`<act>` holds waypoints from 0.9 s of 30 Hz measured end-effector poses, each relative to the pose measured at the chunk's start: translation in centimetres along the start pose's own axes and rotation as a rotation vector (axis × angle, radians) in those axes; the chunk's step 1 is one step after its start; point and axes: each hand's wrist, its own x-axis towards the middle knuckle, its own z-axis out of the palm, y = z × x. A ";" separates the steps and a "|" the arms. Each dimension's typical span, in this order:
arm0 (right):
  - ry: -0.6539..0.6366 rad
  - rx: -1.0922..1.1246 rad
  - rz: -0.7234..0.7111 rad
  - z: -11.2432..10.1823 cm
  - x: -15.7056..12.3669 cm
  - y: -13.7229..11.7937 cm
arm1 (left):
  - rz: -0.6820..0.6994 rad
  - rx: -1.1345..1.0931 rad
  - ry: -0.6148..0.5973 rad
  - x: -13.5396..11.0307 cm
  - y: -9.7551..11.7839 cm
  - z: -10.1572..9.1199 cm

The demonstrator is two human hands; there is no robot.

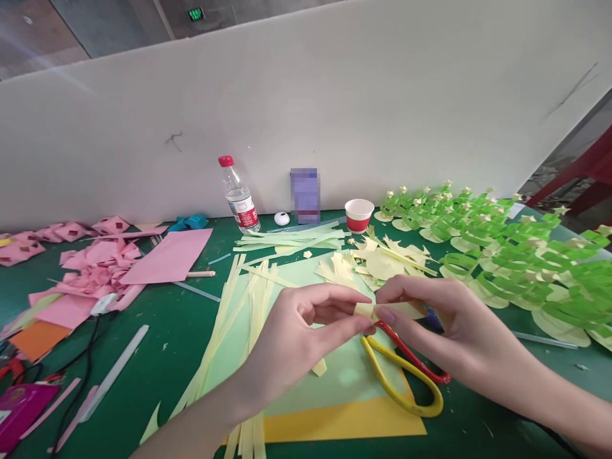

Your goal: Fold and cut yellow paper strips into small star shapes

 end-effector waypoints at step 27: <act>-0.087 -0.025 -0.087 -0.3 -0.2 -0.2 | 0.081 -0.048 0.017 -0.2 -0.1 0.1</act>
